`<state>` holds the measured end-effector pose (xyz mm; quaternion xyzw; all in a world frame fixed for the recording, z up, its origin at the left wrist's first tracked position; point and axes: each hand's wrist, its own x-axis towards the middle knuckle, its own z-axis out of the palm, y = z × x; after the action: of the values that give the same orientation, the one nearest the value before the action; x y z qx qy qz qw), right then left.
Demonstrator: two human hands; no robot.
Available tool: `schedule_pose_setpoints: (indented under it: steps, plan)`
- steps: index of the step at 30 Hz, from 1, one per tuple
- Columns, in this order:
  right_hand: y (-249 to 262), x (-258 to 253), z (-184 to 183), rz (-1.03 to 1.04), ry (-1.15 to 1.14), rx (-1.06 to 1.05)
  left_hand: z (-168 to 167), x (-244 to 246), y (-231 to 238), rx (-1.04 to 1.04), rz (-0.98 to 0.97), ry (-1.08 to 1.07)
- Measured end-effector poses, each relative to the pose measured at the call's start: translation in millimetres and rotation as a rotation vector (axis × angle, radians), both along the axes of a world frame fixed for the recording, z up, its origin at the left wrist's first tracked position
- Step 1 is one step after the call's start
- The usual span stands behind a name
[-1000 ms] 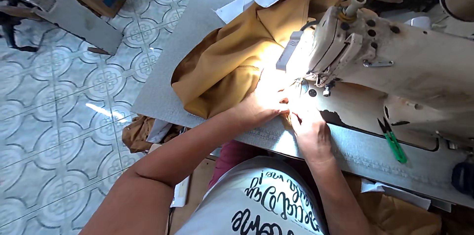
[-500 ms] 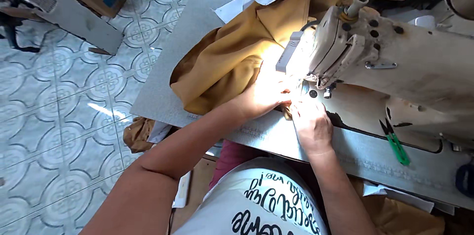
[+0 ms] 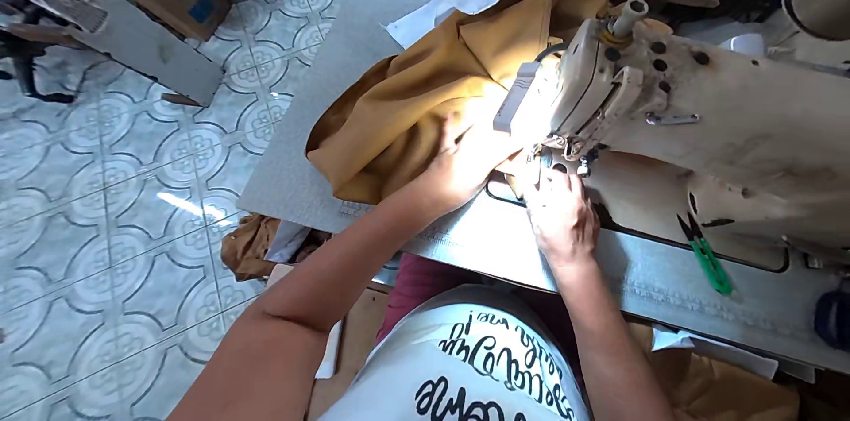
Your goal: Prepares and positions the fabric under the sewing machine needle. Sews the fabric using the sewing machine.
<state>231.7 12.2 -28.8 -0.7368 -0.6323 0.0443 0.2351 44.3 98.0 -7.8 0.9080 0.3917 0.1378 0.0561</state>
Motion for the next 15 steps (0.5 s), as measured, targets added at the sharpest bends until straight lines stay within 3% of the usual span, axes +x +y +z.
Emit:
schedule_pose_setpoints:
  steps: [3,5,7,9,12,15]
  plan:
    - [-5,-8,-2,-0.075,-0.001,-0.063,20,-17,-21,-0.14,0.362,0.191]
    - [0,-9,3,-0.09,0.037,-0.112,26,-28,-32,-0.169,0.479,0.258]
    - [9,-4,12,-0.111,0.19,-0.143,35,-41,-43,-0.245,0.45,0.241]
    - [16,4,13,-0.115,0.405,-0.106,54,-56,-50,-0.476,0.308,0.151]
    - [19,11,13,-0.059,0.625,-0.001,63,-80,-44,-0.846,0.116,-0.176]
    - [0,14,13,0.04,0.833,0.013,66,-95,-26,-0.909,0.134,-0.32]
